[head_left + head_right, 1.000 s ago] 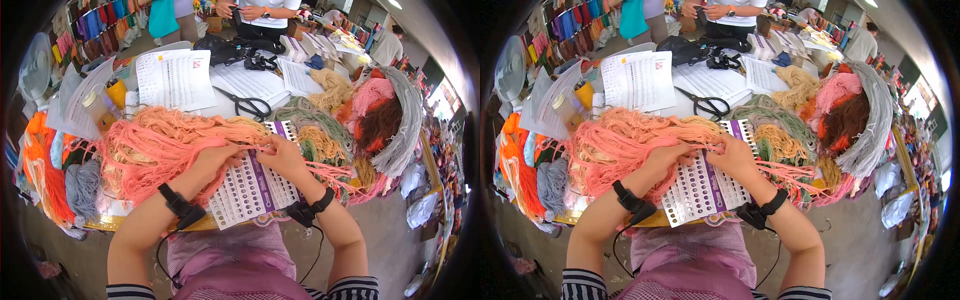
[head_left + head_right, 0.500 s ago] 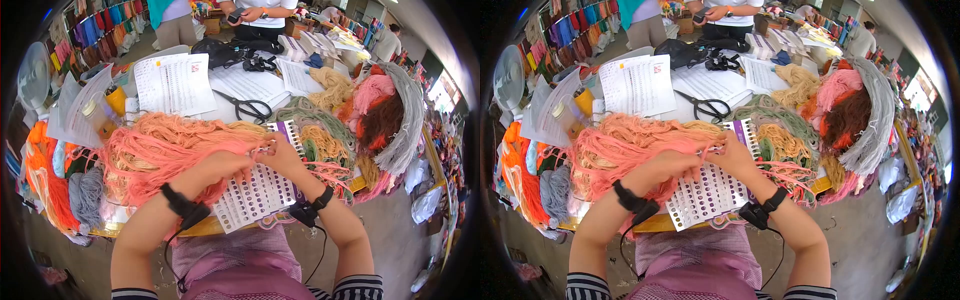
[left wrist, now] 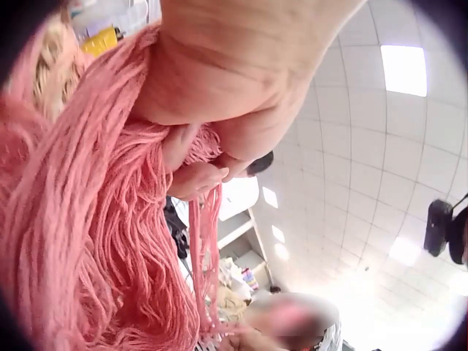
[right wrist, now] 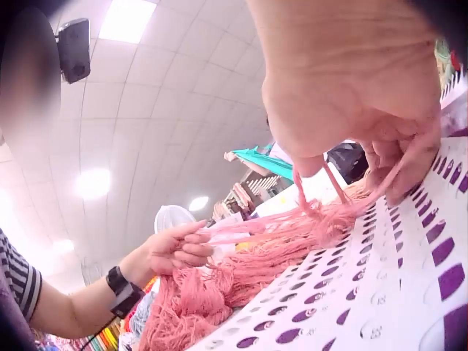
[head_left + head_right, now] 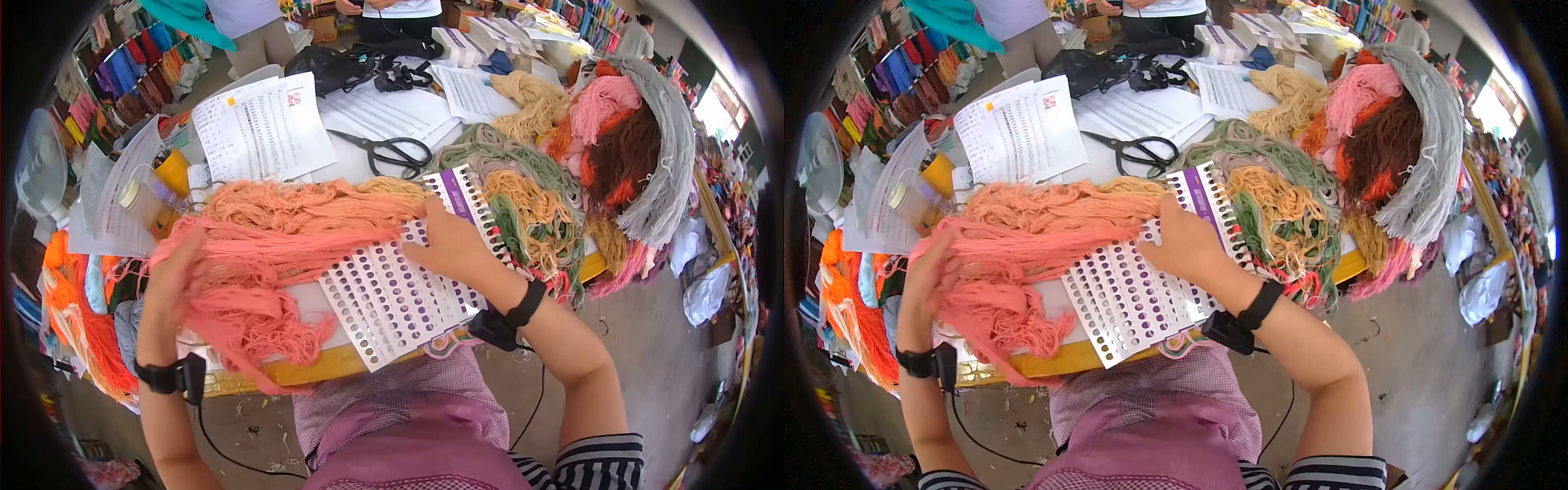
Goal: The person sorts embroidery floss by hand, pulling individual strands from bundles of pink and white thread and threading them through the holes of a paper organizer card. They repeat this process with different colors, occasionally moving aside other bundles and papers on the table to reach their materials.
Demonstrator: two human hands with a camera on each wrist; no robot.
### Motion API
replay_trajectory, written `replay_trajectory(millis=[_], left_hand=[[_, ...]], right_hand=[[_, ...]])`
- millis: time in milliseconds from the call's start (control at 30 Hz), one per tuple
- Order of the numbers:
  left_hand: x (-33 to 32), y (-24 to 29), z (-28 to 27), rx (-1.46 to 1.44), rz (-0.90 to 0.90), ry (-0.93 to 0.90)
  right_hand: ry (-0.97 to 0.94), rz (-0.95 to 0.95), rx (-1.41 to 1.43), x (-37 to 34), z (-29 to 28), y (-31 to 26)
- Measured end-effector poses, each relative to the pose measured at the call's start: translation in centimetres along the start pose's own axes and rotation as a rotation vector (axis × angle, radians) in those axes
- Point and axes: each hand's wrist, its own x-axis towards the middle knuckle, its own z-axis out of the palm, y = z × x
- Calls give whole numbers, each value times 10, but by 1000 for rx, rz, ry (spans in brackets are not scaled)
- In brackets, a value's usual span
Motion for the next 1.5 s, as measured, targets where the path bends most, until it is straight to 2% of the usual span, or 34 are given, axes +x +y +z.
replay_trajectory(millis=[67, 133, 167, 233, 333, 400, 433, 467, 533, 567, 600, 633, 667, 700, 767, 800, 867, 900, 967, 1000, 1067, 1100, 1167, 1200, 1267, 1367, 1500], left_hand=[[3, 6, -30, -57, 59, -32], [5, 12, -50, -96, -16, -76], [12, 12, -57, -101, -36, -34], [37, 10, -76, -184, -31, -69], [69, 2, -82, -293, 24, -115], [84, 3, -83, -487, 139, -55], [87, 7, -84, -630, 139, 42], [85, 6, -87, -639, 153, 50], [72, 6, -96, -647, 314, 163], [138, -25, -157, -712, 296, 189], [130, -26, -150, -765, 371, -225], [122, -26, -142, -758, 398, -641], [61, -1, -85, -812, 295, -507], [-1, 27, -26, -868, 196, -369], [-34, 31, 14, -833, 199, -585], [-45, 31, 29, -828, 196, -595], [-61, 28, 57, -688, 274, -713], [-66, 25, 70, -686, 270, -725], [-74, 20, 86, -436, 242, -758], [-75, 16, 90, -436, 240, -763], [-73, 8, 95, 144, 492, -558], [-79, 9, 94, 142, 495, -559], [-93, 13, 90, 138, 260, -379], [-88, 7, 85, 136, 261, -379], [-72, -10, 76, 136, 487, -454], [-68, -9, 77, 81, 471, -552], [-71, -8, 84, -48, 372, -506]], right_hand=[[52, -58, -105, 0, 5, -3], [17, 19, -123, 1, 0, -11], [18, 19, -123, 1, 2, -12], [45, 8, -153, 1, 5, -13], [30, 34, -193, 2, 6, -14], [43, 13, -199, 1, 7, -14], [46, 5, -201, 0, 8, -13], [50, -11, -206, 0, 9, -10], [82, -75, -213, 1, 13, -4], [93, -128, -224, -3, 8, -8], [90, -177, -211, -8, -1, -23], [28, -200, -38, -16, -13, -42], [-44, -212, 130, -22, -18, -57], [-51, -237, 137, -25, -14, -70], [-45, -353, 620, -33, -3, -93], [-35, -349, 622, -35, 3, -101], [-31, -360, 873, -38, 13, -115], [-20, -354, 871, -42, 13, -124], [-241, -269, 1333, -51, 8, -139], [-236, -267, 1332, -52, 9, -134], [-340, -225, 1290, -50, 15, -120], [-282, -257, 1312, -51, 15, -118], [-251, -268, 1340, -55, 13, -113], [-221, -275, 1373, -56, 11, -110], [-252, -250, 1388, -59, 6, -109], [-225, -232, 1335, -59, 6, -105], [-263, -273, 1387, -57, 8, -103]])
